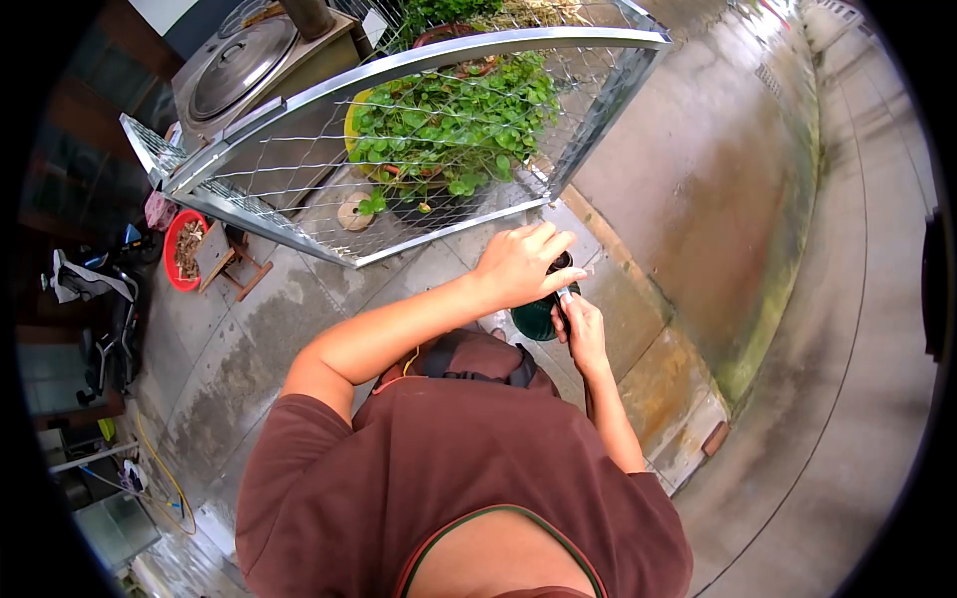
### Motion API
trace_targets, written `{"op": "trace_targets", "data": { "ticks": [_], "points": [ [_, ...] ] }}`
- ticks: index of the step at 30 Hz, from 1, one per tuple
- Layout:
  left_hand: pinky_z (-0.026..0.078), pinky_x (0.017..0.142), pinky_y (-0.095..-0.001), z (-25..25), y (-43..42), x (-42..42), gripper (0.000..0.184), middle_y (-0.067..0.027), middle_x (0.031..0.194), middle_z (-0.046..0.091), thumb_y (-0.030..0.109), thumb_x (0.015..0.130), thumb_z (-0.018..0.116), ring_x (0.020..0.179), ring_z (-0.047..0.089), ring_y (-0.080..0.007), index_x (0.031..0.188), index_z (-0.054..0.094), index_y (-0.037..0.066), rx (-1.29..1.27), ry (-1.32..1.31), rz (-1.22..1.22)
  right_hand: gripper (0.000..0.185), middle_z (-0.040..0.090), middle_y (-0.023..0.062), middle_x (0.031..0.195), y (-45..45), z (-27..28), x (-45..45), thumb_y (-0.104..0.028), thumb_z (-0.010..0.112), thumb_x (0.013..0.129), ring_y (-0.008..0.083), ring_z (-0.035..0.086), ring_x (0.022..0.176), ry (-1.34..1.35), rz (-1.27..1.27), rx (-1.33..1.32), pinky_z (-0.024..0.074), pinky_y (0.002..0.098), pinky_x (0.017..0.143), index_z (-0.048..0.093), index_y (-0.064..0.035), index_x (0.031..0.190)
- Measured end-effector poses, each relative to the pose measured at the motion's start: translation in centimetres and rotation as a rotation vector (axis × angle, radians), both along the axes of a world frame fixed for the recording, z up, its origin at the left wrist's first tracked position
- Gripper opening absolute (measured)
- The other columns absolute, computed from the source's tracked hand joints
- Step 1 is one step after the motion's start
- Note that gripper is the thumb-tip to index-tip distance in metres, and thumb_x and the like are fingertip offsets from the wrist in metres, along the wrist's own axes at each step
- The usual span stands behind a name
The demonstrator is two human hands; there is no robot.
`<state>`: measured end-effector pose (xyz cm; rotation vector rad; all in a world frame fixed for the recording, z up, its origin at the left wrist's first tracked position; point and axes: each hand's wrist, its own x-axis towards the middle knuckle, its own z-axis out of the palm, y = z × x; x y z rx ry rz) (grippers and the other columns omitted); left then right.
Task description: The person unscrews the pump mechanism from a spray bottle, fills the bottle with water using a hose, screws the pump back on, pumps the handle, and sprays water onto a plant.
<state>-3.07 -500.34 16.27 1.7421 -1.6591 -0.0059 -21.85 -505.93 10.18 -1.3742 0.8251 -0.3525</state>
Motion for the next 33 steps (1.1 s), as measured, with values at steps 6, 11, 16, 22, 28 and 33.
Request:
{"op": "trace_targets", "data": {
  "ticks": [6,11,16,22,28,33],
  "points": [
    [0.054,0.071,-0.0414,-2.4,1.9,1.3,0.043,-0.0103,0.1,0.062,0.041,0.089,0.067,0.086,0.066,-0.0318,0.117,0.065,0.008,0.13,0.116,-0.02,0.035,0.051,-0.0026,0.062,-1.0,0.1,-1.4,-0.028,0.047,0.104,0.0059,0.041,0.048,-0.002,-0.096,0.067,0.0315,0.0227,0.046,0.059,-0.0048,0.08],
    [0.053,0.078,-0.0427,-4.5,3.2,1.9,0.042,-0.0122,0.108,0.064,0.037,0.091,0.065,0.092,0.065,-0.0339,0.121,0.064,0.008,0.309,0.172,-0.083,0.036,0.052,-0.0003,0.063,-1.6,0.3,-2.3,-0.033,0.049,0.102,0.0074,0.043,0.049,-0.027,-0.191,0.099,0.0334,0.0227,0.047,0.058,-0.0044,0.082],
    [0.053,0.086,-0.0426,-5.8,3.6,2.0,0.046,-0.0127,0.124,0.062,0.038,0.092,0.063,0.096,0.067,-0.0322,0.126,0.062,0.008,0.387,0.215,-0.132,0.036,0.051,-0.0019,0.062,-1.9,0.9,-2.5,-0.032,0.049,0.103,0.0056,0.041,0.048,-0.039,-0.238,0.101,0.0306,0.0221,0.044,0.058,-0.0063,0.08],
    [0.053,0.088,-0.0414,-7.1,3.4,1.2,0.053,-0.0142,0.136,0.057,0.041,0.092,0.063,0.092,0.07,-0.0273,0.132,0.059,0.008,0.431,0.309,-0.212,0.037,0.051,-0.0016,0.061,-1.9,1.5,-2.8,-0.033,0.049,0.103,0.0066,0.041,0.048,0.042,-0.142,0.105,0.0307,0.023,0.046,0.058,-0.0052,0.08],
    [0.054,0.085,-0.0389,-4.9,3.4,0.6,0.052,-0.017,0.131,0.061,0.038,0.091,0.065,0.089,0.069,-0.0269,0.133,0.059,0.007,0.491,0.471,-0.241,0.038,0.051,-0.0003,0.061,-1.4,2.5,-2.7,-0.034,0.048,0.102,0.0079,0.042,0.049,0.085,0.005,0.082,0.0319,0.024,0.048,0.058,-0.0035,0.082],
    [0.054,0.078,-0.0372,-4.1,4.0,0.1,0.046,-0.0156,0.115,0.069,0.034,0.091,0.067,0.085,0.069,-0.0264,0.124,0.064,0.003,0.419,0.501,-0.195,0.038,0.052,-0.0019,0.061,-1.2,3.0,-2.2,-0.033,0.05,0.102,0.0066,0.044,0.05,0.064,0.071,0.07,0.033,0.0242,0.047,0.059,-0.0044,0.079]
  ]
}}
